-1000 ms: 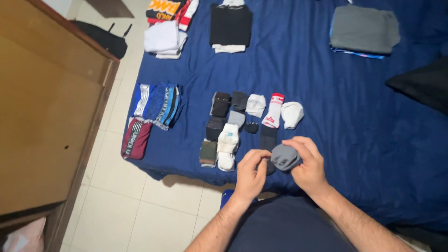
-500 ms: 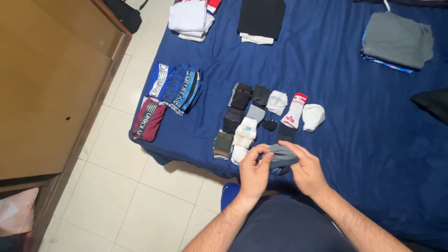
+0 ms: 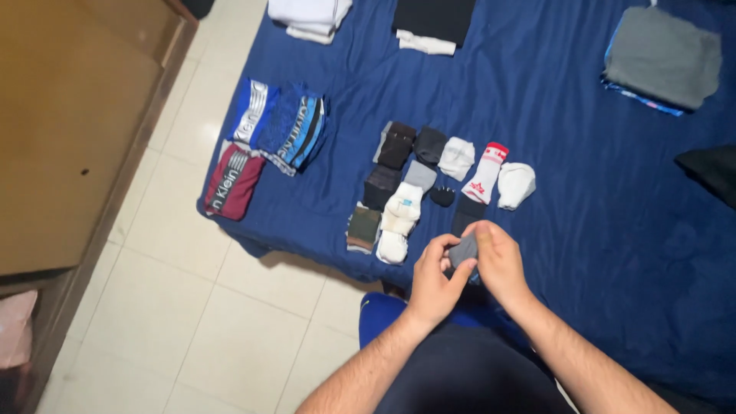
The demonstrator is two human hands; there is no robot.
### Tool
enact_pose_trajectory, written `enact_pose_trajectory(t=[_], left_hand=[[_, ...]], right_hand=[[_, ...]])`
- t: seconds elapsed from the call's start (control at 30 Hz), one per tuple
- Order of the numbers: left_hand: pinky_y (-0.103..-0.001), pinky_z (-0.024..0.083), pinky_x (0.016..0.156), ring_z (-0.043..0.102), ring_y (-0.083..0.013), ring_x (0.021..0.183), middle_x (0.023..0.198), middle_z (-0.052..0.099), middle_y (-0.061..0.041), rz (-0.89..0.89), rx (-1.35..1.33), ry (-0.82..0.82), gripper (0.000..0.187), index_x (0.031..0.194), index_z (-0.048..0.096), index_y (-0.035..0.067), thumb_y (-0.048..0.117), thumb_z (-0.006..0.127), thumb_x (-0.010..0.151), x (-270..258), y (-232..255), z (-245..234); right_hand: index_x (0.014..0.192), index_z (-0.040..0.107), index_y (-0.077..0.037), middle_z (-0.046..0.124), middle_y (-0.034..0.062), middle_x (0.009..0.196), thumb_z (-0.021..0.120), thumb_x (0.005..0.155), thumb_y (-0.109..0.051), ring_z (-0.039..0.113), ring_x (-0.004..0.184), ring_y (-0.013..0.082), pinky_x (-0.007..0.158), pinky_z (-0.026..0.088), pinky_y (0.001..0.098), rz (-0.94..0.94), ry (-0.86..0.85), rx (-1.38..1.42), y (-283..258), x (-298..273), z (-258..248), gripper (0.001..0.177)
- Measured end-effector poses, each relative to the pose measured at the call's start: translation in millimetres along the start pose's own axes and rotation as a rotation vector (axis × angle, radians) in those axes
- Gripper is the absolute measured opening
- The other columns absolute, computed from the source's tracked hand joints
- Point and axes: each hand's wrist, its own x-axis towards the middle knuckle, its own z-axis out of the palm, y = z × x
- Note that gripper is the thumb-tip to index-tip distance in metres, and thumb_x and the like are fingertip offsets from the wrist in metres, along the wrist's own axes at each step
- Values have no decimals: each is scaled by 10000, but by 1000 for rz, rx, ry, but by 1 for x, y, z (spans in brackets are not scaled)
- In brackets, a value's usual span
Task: The person takes various socks from a dresser drawer and arranges them in a grid on a bed.
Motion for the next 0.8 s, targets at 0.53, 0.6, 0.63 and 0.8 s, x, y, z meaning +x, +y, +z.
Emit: enact_pose_trajectory(t=[0.53, 0.6, 0.63, 0.8], left_hand=[[-299, 587, 760, 683, -176, 900, 1231, 642, -101, -446, 181, 389, 461, 1346, 501, 52, 81, 699, 930, -31, -238, 19], [-296, 584, 783, 704, -171, 904, 1173, 681, -108, -409, 169, 402, 436, 1351, 518, 57, 97, 686, 951, -74, -276, 21], [-293, 581, 805, 725, -166, 909, 1114, 720, -115, -337, 171, 412, 413, 1356, 535, 62, 112, 674, 971, -85, -294, 18], [-287, 596, 791, 752, -145, 929, 1055, 768, -75, -567, 130, 448, 315, 1275, 602, 58, 112, 670, 972, -157, -287, 0]], right_hand=[[1286, 658, -64, 734, 45, 993, 693, 960, -251, 592, 705, 120, 642, 510, 278, 212, -488, -90, 271, 182, 22, 378], [1273, 676, -53, 743, 56, 963, 688, 969, -241, 622, 707, 114, 654, 526, 274, 149, -526, -193, 294, 200, 35, 357], [1259, 695, -43, 752, 67, 934, 683, 979, -232, 651, 710, 108, 666, 541, 269, 53, -552, -281, 298, 219, 47, 338], [1241, 664, -14, 721, 82, 1001, 701, 956, -146, 665, 754, 134, 660, 576, 285, 186, -427, -75, 340, 225, 94, 316]])
